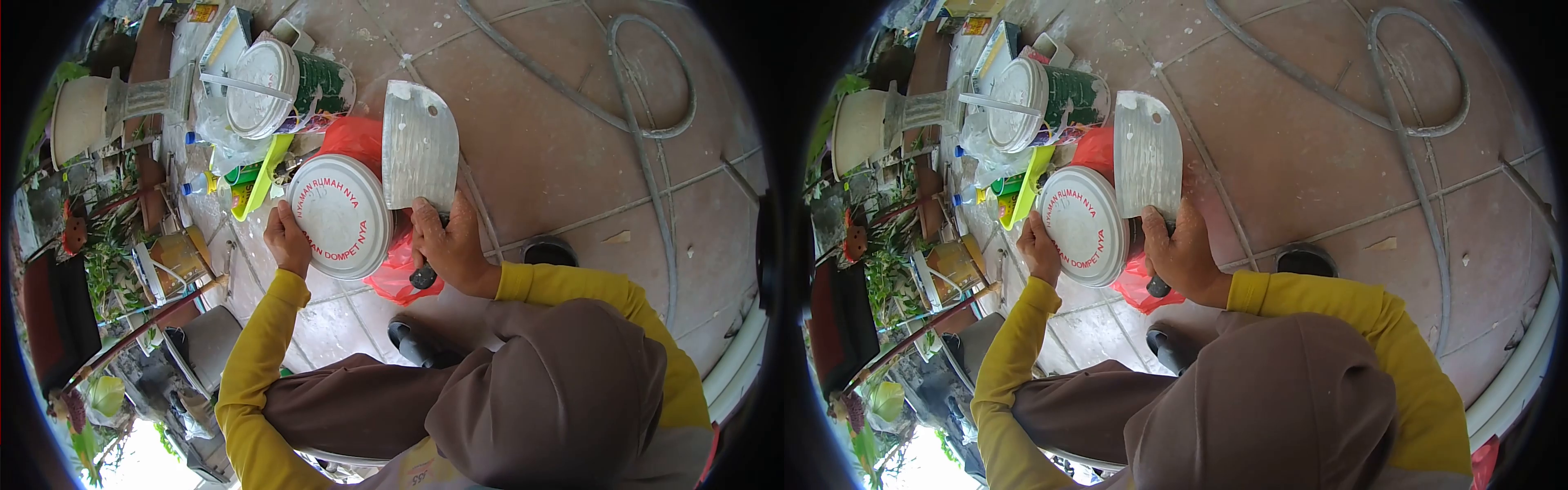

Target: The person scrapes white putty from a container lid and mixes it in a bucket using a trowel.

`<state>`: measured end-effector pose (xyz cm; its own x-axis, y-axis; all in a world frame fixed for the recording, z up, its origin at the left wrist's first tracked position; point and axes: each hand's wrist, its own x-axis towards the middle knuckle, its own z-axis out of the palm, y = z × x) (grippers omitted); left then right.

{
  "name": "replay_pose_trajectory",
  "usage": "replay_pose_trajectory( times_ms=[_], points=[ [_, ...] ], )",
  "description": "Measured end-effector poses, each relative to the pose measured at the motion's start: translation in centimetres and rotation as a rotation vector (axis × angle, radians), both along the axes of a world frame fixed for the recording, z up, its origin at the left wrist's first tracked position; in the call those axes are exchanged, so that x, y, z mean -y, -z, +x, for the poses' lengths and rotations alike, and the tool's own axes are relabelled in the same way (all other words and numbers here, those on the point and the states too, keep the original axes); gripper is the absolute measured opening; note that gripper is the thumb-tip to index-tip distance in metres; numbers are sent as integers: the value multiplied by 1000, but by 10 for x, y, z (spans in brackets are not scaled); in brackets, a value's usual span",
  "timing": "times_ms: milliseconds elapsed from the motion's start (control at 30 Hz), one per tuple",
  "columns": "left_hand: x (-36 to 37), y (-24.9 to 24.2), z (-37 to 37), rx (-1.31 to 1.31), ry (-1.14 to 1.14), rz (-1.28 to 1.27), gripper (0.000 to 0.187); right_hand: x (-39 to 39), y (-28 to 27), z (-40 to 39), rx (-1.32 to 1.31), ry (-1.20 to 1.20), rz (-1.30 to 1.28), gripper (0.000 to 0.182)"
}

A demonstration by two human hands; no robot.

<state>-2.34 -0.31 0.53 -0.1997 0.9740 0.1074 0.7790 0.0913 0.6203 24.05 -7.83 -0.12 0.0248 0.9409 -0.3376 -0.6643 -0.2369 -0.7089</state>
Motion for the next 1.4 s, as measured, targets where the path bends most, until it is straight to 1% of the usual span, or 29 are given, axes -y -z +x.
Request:
replay_pose_trajectory(
  times_ms=[67, 167, 267, 367, 467, 700, 767, 900, 967, 1000, 1033, 1100, 1167, 1267, 1333, 1400],
  points=[
    [-1, 5, -4, -9, -11, 11, 46, -4, -1, -1, -24, 11, 6, 21],
    [-2, 4, -6, -21, -17, 17, 46, -9, -2, -2, 43, 13, 44, 18],
    [-1, 5, -7, -7, -25, 18, 46, -15, -9, 2, 38, 17, 63, 15],
    [0, 0, -1, 3, -30, 22, 45, -23, 2, 0, 110, -7, 60, 14],
    [-2, 3, -5, 3, -13, 25, 45, -31, -2, 2, 137, 11, 61, 22],
    [-1, 2, -5, -14, -2, 27, 45, -63, -8, 3, 172, -69, -22, 19],
    [-2, 0, -3, -16, 12, 34, 44, -63, -13, 6, 203, -81, -34, 18],
    [-6, -1, -7, -38, 53, 11, 43, -54, -4, 5, 173, -57, -2, 19],
    [-13, -1, -8, -54, 144, 41, 42, -44, -2, 8, 169, -33, 20, 19],
    [-15, 0, -7, -57, 184, 58, 42, -45, 5, 4, 252, 10, 78, 19],
    [-16, 2, -5, -39, 177, 56, 42, -47, 12, 1, 339, 46, 137, 18],
    [-14, -3, -2, -21, 170, 40, 41, -51, 13, -3, 332, 66, 121, 18],
    [-11, 1, -10, -54, 134, 32, 40, -61, -4, -4, 142, 34, -9, 18],
    [-18, 0, -5, -47, 119, 19, 39, -61, -10, 8, 151, -89, -55, 15],
    [-20, 4, -9, 2, 106, -4, 40, -58, -6, 10, 152, -76, -32, 15],
    [-11, 2, -7, -12, -29, -66, 42, -52, -4, 8, 149, -87, -27, 16]
  ],
)
